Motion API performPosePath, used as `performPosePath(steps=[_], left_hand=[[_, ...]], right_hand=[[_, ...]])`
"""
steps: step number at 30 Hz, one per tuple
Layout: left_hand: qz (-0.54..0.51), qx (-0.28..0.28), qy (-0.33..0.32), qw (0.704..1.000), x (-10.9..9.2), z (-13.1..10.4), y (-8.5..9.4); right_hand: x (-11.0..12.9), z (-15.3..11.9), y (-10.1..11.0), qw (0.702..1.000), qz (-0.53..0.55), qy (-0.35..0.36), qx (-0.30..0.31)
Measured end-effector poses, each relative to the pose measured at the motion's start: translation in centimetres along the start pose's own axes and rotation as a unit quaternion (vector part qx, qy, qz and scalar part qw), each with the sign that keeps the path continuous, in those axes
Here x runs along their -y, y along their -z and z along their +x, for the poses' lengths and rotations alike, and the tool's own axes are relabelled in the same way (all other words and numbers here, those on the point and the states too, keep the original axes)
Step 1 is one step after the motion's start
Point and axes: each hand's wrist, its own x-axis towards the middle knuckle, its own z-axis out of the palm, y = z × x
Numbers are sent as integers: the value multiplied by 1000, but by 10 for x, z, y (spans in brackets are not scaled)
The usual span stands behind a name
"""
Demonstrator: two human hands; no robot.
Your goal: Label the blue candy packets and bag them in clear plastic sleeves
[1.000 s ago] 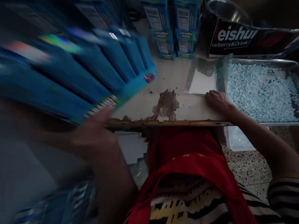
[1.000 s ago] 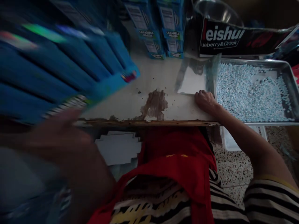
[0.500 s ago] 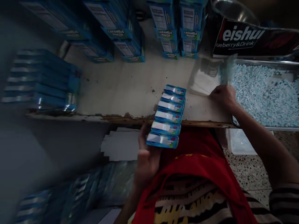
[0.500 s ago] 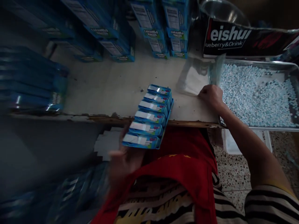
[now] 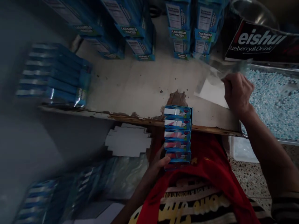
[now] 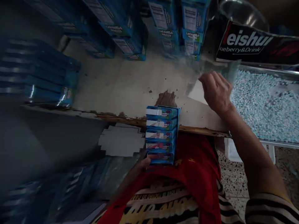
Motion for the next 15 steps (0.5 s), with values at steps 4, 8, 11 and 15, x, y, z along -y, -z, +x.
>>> performPosePath(steps=[4,8,11,15], left_hand=[[63,42,-9,997,-18,7,10],[288,-80,-163,940,-82,12,19],[450,-219,-407,764,-145,38,7],[656,-61,-526,538,-208,108,-23]], right_hand=[[42,21,-23,989,-4,134,55],[71,35,-60,949,7,282,139],[79,41,-75,937,-7,316,148],[76,42,-78,936,-16,316,156]])
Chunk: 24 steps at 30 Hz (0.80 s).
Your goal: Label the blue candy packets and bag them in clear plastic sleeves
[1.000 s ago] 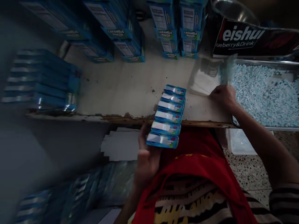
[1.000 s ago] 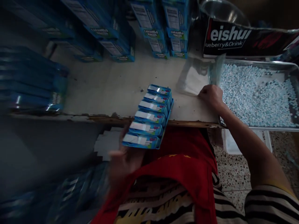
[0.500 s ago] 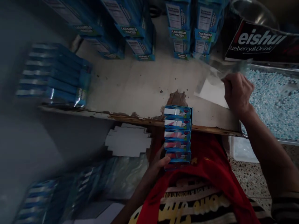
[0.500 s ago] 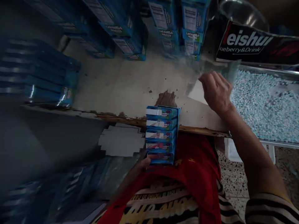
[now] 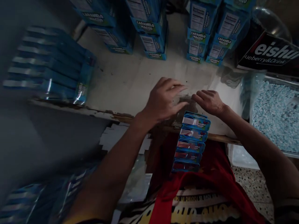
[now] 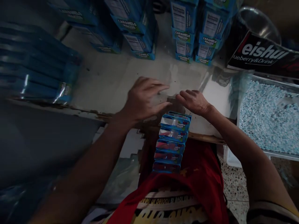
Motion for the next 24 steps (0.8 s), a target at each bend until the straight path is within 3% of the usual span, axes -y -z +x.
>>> performPosePath(steps=[3,6,10,16,19,24], left_hand=[[16,91,-55,994,17,32,-25],[-12,121,-51,991,24,32,-38],[-29,148,-56,987,21,27,-35],[94,200,-91,971,19,27,-28],[27,217,-82,972,20,24,-27],[-95,196,-63,974,19,30,-30]], right_hand=[[-2,-9,-2,999,19,-32,3],[-1,-19,-6,998,36,-47,9],[5,-25,-7,997,50,-53,18],[12,-29,-7,999,9,-23,31],[15,-35,-11,999,19,-25,37],[17,-37,-15,994,34,-82,66]])
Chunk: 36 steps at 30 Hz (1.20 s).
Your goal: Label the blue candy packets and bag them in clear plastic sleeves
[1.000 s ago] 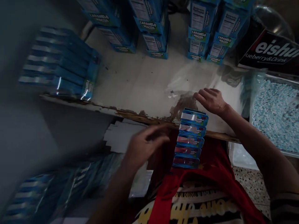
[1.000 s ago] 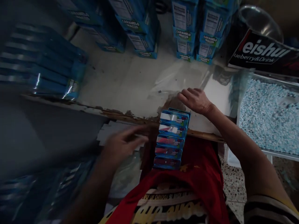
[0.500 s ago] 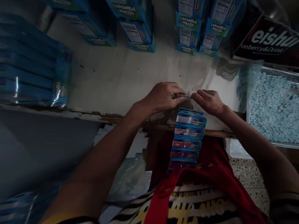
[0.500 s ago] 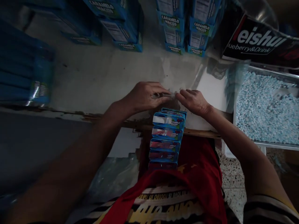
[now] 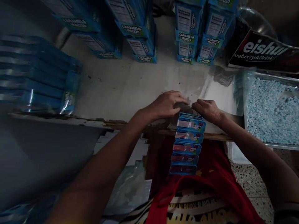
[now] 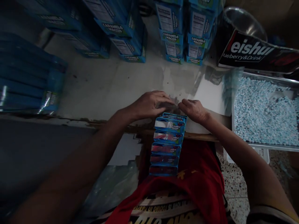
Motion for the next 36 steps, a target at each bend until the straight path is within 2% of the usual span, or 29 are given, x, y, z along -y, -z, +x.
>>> performPosePath(steps=[3,6,9,11,16,19,22,27,30,34,36], left_hand=[[6,8,3,1000,2,8,2],[120,25,13,992,3,9,-1],[217,32,10,976,1,0,-11],[206,17,-9,978,-1,-7,-18],[77,6,-55,995,-3,-12,-25],[106,-5,-53,993,-6,-12,-22],[168,-37,-31,985,-14,-16,-17],[215,-108,5,971,-32,-31,-13],[249,-158,79,952,-40,-48,-20],[193,-155,135,959,-47,-66,-31],[176,-184,143,956,-53,-69,-31]], right_hand=[[4,7,2,1000,3,-19,13],[7,10,4,999,27,-40,21],[6,3,5,995,66,-67,25],[6,-6,7,991,94,-87,31],[14,-31,26,965,195,-157,75],[23,-31,46,944,242,-200,102],[28,-24,62,939,219,-239,112],[29,-24,70,945,204,-242,83],[32,-31,67,947,210,-236,56],[39,-38,67,950,209,-232,-1],[43,-40,72,948,214,-233,-41]])
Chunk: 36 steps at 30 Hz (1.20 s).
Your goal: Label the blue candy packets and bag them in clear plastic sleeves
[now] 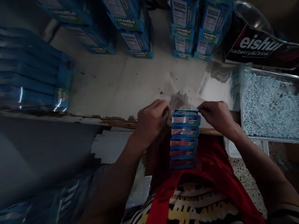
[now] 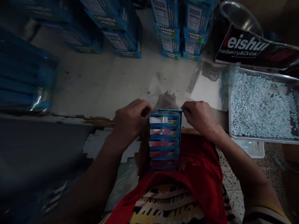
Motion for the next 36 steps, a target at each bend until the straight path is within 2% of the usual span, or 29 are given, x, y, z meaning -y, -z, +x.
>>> performPosePath(steps=[5,10,12,16,19,22,26,29,33,36], left_hand=[[24,-113,-13,993,-14,0,17],[-50,-139,-1,989,-25,-9,27],[-51,-167,24,984,-30,-15,24],[-52,-252,56,965,-36,-26,5],[-60,-329,30,942,-37,-31,-9],[-53,-395,-9,917,-35,-32,-17],[-38,-399,14,916,-29,-36,-22],[-30,-386,18,922,-23,-53,-26],[-34,-326,2,945,-12,-81,-40],[-55,-327,71,941,-7,-75,-55]], right_hand=[[18,-19,13,997,21,12,-71],[37,-44,8,988,-17,25,-149],[40,-50,-1,973,-58,50,-216],[34,-57,-22,923,-118,141,-337],[27,-58,-31,903,-112,197,-365],[25,-57,-33,899,-87,231,-361],[23,-58,-30,902,-79,237,-351],[17,-68,-31,910,-83,255,-316],[7,-77,-40,922,-47,265,-278],[7,-71,-48,922,-4,249,-297]])
